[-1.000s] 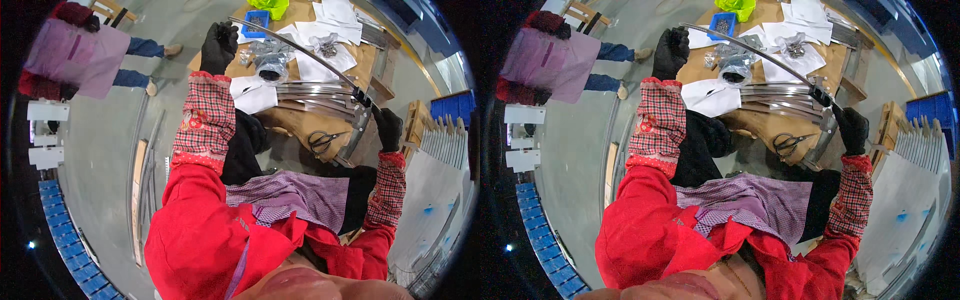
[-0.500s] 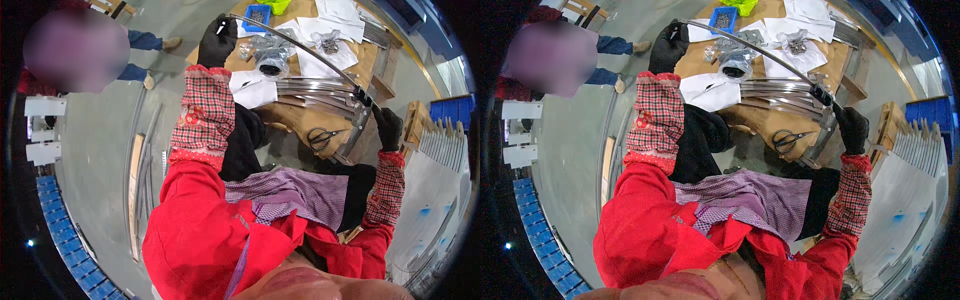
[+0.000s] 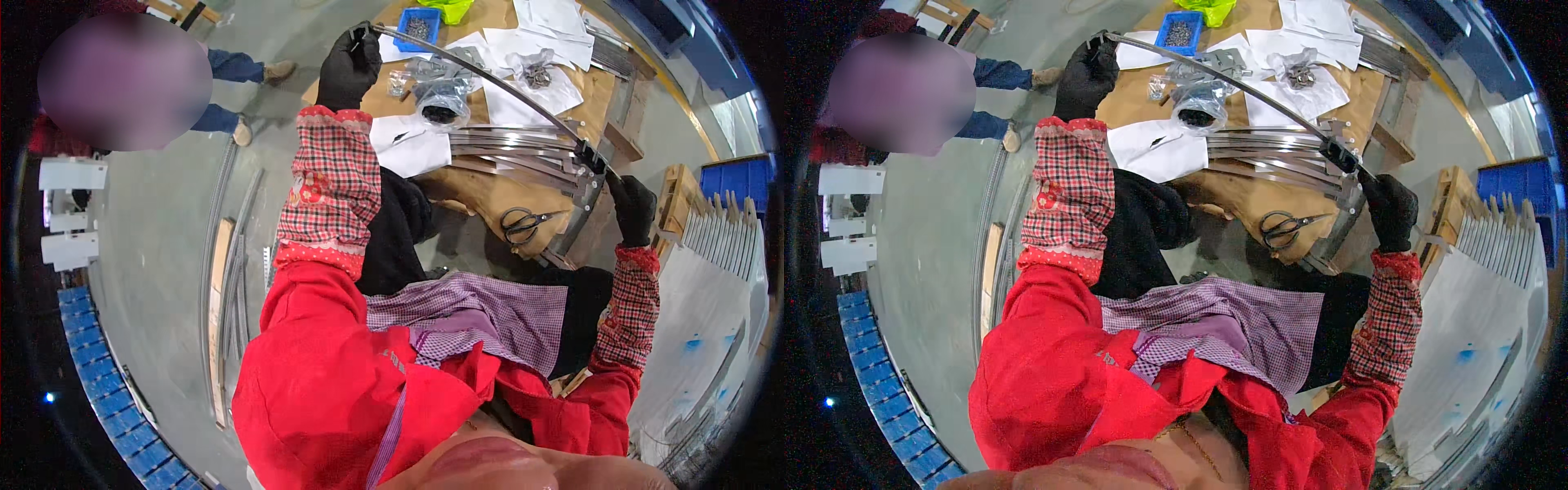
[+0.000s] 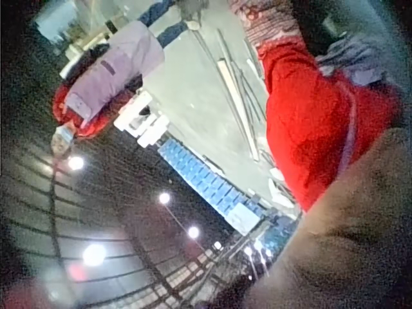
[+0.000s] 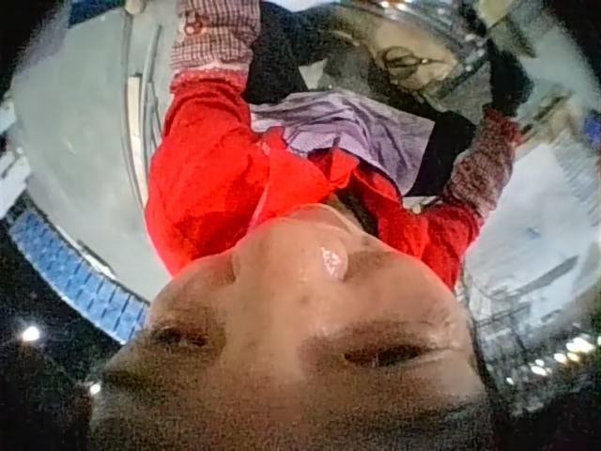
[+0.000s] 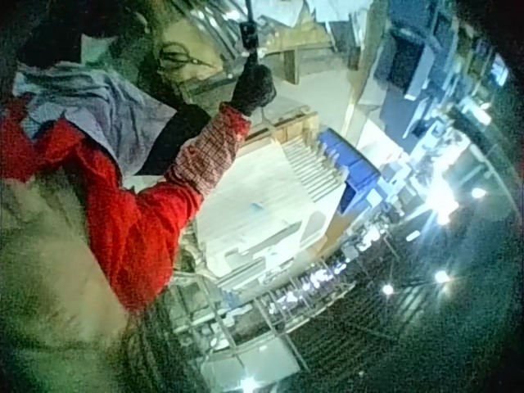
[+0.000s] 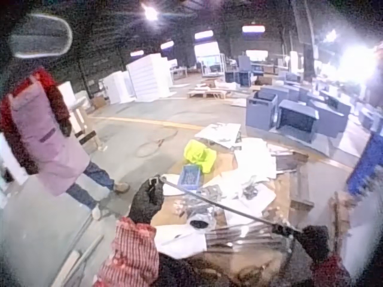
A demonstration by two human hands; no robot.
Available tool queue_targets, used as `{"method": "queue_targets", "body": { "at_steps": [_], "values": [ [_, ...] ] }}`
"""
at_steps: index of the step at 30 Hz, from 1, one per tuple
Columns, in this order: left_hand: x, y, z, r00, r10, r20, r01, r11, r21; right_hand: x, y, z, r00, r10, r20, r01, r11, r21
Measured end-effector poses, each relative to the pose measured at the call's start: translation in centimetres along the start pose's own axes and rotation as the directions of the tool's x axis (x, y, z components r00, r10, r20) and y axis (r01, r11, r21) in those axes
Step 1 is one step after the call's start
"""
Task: Manually attaching hardware and fasteners to curved metal strips at a workbench.
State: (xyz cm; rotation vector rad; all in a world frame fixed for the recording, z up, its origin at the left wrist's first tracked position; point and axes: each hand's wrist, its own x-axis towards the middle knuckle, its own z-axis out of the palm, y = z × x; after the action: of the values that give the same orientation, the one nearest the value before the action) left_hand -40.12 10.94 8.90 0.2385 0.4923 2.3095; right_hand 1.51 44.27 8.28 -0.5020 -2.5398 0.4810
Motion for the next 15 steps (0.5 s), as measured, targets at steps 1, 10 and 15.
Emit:
{"method": "queue_targets", "body": {
  "at_steps": [1,10,15],
  "values": [
    [0.0,-0.1,0.3,1.000,-0.003,0.002,0.003,1.000,-0.002,-0.1,0.0,-0.1,1.000,0.002,-0.001,-0.002,1.000,-0.003],
    [-0.8,-0.6,0.4,0.989,0.098,-0.107,-0.075,0.977,0.200,-0.2,-0.1,-0.2,1.000,0.009,0.003,-0.008,0.988,-0.152],
    [-1.3,-0.4,0.9,0.996,0.038,-0.084,-0.021,0.980,0.196,-0.1,-1.0,-0.5,0.999,-0.049,-0.019,0.046,0.987,-0.152]
  ]
}}
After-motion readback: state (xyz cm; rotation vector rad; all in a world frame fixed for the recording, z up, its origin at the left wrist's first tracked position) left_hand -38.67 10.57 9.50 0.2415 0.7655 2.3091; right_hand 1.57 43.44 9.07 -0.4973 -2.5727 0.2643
